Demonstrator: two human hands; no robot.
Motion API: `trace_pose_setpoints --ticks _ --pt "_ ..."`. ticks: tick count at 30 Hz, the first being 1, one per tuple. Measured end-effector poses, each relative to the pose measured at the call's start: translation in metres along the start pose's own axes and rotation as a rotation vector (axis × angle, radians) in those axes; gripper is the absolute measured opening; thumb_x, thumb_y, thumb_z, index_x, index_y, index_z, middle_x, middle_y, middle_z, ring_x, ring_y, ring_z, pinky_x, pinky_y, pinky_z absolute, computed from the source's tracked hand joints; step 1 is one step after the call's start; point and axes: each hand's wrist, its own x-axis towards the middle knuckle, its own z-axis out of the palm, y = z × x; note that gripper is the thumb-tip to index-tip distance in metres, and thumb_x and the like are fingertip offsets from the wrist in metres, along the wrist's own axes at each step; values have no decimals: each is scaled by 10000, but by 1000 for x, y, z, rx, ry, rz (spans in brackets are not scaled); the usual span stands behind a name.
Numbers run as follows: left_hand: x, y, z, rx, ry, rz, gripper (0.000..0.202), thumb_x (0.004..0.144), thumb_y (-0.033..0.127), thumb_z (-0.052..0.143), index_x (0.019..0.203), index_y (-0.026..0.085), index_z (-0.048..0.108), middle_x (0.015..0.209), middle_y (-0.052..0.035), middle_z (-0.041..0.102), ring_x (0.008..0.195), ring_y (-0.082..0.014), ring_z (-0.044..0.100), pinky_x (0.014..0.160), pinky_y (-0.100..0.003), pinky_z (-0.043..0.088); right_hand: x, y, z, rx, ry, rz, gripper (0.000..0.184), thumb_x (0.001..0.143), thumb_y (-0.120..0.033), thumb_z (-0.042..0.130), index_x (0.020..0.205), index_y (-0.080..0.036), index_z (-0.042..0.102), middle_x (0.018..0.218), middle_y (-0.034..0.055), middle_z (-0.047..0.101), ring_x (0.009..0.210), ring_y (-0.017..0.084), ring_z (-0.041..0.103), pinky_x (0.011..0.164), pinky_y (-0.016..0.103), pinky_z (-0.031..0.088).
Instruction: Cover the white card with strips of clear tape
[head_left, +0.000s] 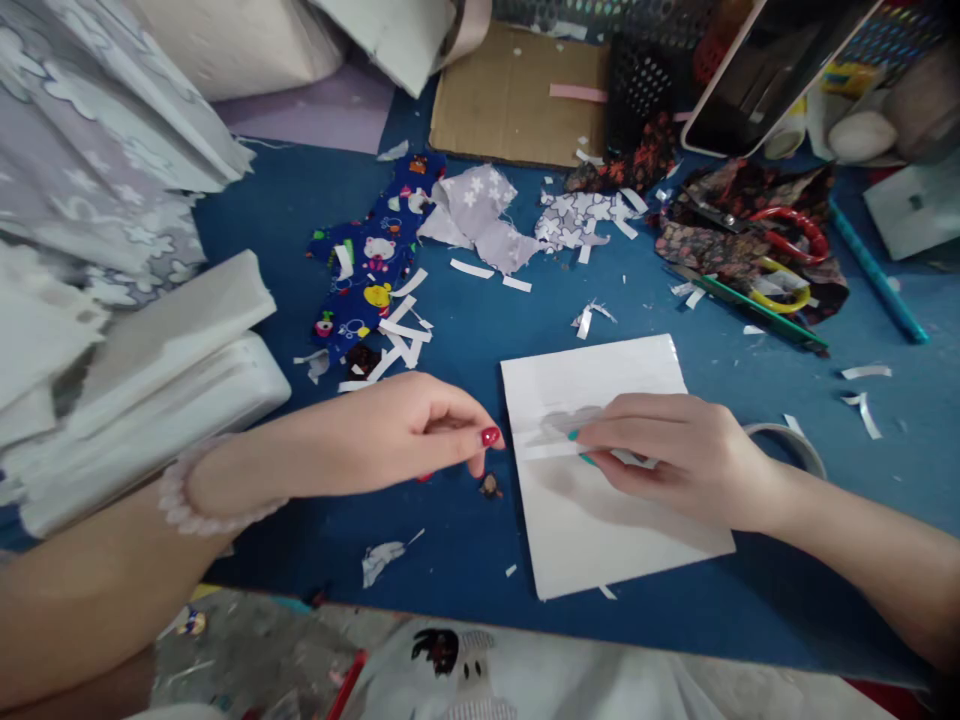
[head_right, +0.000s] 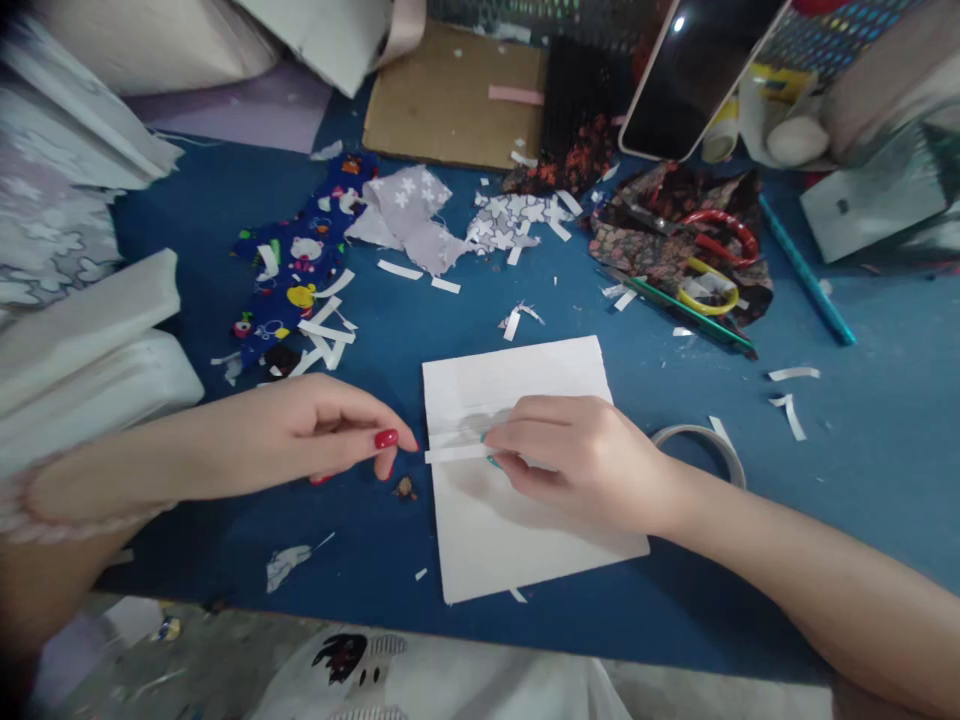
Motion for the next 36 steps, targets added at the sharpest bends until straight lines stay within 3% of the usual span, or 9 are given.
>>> trace_pose_setpoints --ticks 5,9,12,24,36 --pt "-5 0 15 453 258 342 242 975 233 478 977 202 717 895 2 726 761 -122 667 668 -205 462 -1 2 1 -28 1 -23 131 910 -72 541 921 -156 641 809 48 707 708 113 649 621 220 510" --pt "-4 -5 20 834 362 600 349 1025 187 377 885 168 697 811 -30 703 691 -147 630 589 -259 411 -3 4 2 -89 -16 -53 108 928 -103 541 950 -150 637 831 54 706 719 129 650 618 246 517" --pt "-3 -6 20 948 388 695 416 1033 152 341 801 172 686 697 -14 658 603 -143 576 525 -277 352 -4 4 3 -141 -28 -70 116 946 -124 522 956 -146 635 838 57 710 722 136 655 616 258 528" --pt "-3 -4 19 956 378 734 361 1019 143 411 805 190 698 729 -11 675 635 -122 594 604 -235 432 0 2 1 -229 -35 -97 129 963 -106 481 962 -156 600 851 47 709 769 132 668 668 251 555" --pt "-4 -5 19 936 338 706 423 1034 136 337 834 180 707 744 -21 678 636 -123 581 592 -237 433 -1 1 0 -242 -69 -94 144 967 -95 463 966 -162 590 861 46 699 774 139 663 662 259 555"
